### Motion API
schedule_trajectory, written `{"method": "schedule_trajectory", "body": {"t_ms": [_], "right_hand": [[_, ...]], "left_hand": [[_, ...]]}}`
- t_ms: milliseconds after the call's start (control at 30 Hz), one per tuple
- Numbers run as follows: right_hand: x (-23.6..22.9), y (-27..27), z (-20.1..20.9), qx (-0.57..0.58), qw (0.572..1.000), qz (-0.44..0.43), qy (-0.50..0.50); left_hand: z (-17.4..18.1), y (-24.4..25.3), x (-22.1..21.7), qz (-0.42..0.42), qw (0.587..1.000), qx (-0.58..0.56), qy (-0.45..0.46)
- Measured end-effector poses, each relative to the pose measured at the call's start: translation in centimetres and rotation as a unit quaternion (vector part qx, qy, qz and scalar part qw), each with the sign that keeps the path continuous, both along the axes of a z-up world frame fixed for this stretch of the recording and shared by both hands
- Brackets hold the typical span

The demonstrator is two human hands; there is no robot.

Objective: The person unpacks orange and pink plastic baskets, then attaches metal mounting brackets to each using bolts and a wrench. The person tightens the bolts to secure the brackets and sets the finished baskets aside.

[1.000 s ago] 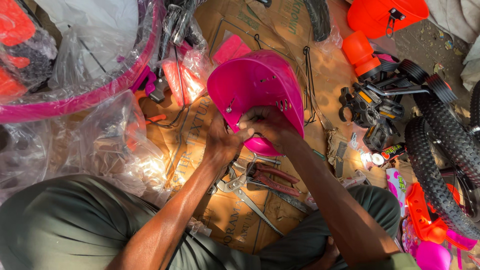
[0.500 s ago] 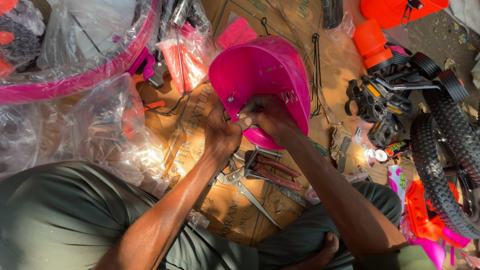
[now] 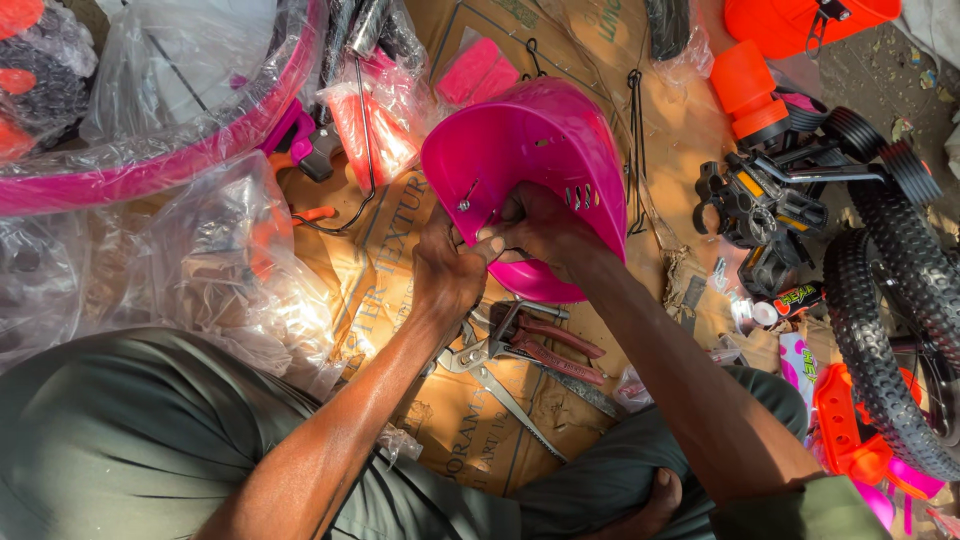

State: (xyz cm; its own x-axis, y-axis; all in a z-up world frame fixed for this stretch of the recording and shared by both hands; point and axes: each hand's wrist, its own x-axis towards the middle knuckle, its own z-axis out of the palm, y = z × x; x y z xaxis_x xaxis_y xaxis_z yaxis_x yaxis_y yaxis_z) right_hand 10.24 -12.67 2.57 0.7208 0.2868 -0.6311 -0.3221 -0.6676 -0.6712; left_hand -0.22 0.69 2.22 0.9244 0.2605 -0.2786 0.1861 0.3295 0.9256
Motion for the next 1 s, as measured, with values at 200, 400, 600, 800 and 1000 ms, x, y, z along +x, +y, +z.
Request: {"method": "schedule_trajectory", "body": {"t_ms": [200,400,600,800,1000], "right_hand": [[0.8,0.9,1.2,-0.073,0.997,0.030,0.014],[1.1,0.0,0.6,-0.004,0.999,0.018,0.047],[-3.4,-0.4,3.1,0.065,0.974,0.061,-0.210],[-12.6,-0.8,10.5,-0.081,0.737,-0.043,-0.670],[-11.4,-2.5,11.9,-0.154,0.738,-0.044,-0.656]], "left_hand": [[-0.8,-0.5,0.5,0.012,1.000,0.014,0.001],[0.6,0.0,0.6,0.014,0.998,-0.046,0.043],[1.5,0.9,1.4,0.040,0.978,-0.204,0.018],[2.4,1.5,1.6,-0.002,0.954,-0.279,0.108],[2.3,1.4,1.1,-0.018,0.969,-0.234,0.074]]}}
